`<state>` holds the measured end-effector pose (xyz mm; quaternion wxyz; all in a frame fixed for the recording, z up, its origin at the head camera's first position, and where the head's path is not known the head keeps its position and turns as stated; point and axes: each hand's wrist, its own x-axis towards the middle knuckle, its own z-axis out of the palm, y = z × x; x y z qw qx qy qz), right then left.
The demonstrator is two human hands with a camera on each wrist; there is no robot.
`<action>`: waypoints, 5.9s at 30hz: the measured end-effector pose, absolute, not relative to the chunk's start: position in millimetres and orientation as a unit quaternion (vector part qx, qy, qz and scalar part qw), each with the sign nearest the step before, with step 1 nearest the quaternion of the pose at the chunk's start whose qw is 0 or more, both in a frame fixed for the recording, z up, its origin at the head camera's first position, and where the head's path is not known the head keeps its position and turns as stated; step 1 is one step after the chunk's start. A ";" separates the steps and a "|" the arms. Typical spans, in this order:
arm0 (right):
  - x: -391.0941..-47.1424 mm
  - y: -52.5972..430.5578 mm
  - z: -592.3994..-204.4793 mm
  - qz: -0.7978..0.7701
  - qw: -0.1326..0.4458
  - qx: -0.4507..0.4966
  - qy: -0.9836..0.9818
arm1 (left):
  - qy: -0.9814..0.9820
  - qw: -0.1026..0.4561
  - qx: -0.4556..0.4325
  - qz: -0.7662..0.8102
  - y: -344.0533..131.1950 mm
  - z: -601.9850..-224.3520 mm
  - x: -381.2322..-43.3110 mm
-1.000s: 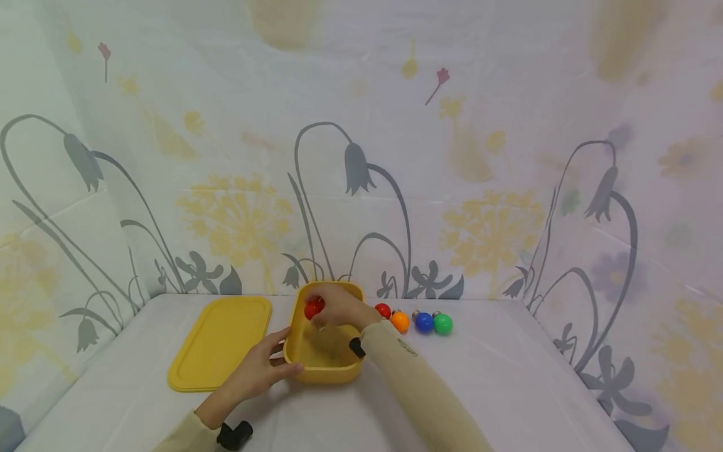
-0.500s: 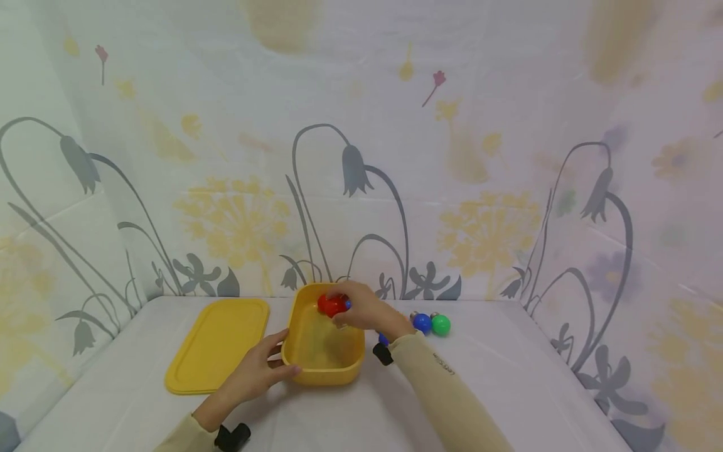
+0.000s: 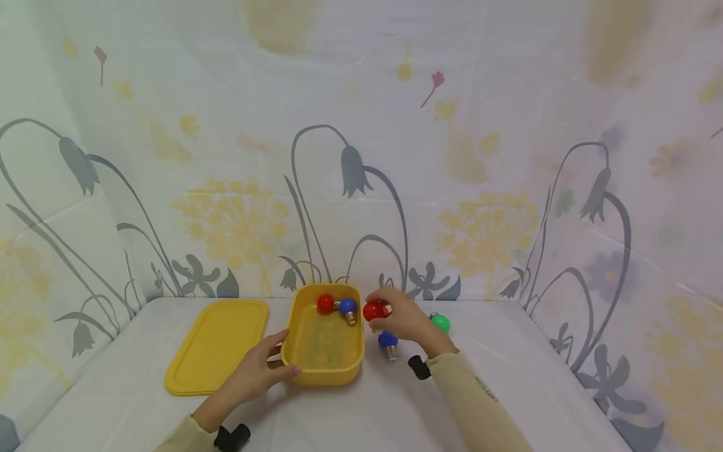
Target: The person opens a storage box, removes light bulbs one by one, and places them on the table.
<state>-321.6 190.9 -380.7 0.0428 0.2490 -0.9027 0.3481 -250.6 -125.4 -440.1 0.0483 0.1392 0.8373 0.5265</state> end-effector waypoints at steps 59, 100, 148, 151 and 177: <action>-310.2 238.6 -435.5 0.288 0.010 0.122 -0.950 | 0.836 0.051 0.130 0.530 -124.4 -438.7 -249.6; -314.4 227.1 -392.5 0.271 0.052 0.178 -0.944 | 0.828 0.059 0.133 0.541 -126.2 -440.4 -251.5; -378.5 116.0 -392.4 0.186 -0.027 0.280 -0.942 | 0.827 0.052 0.148 0.540 -128.8 -442.5 -252.8; -380.7 111.3 -394.3 0.167 -0.027 0.286 -0.943 | 0.826 0.051 0.152 0.540 -128.8 -442.5 -252.7; -381.4 98.5 -400.6 0.138 -0.013 0.311 -0.940 | 0.829 0.051 0.148 0.537 -128.2 -441.6 -253.5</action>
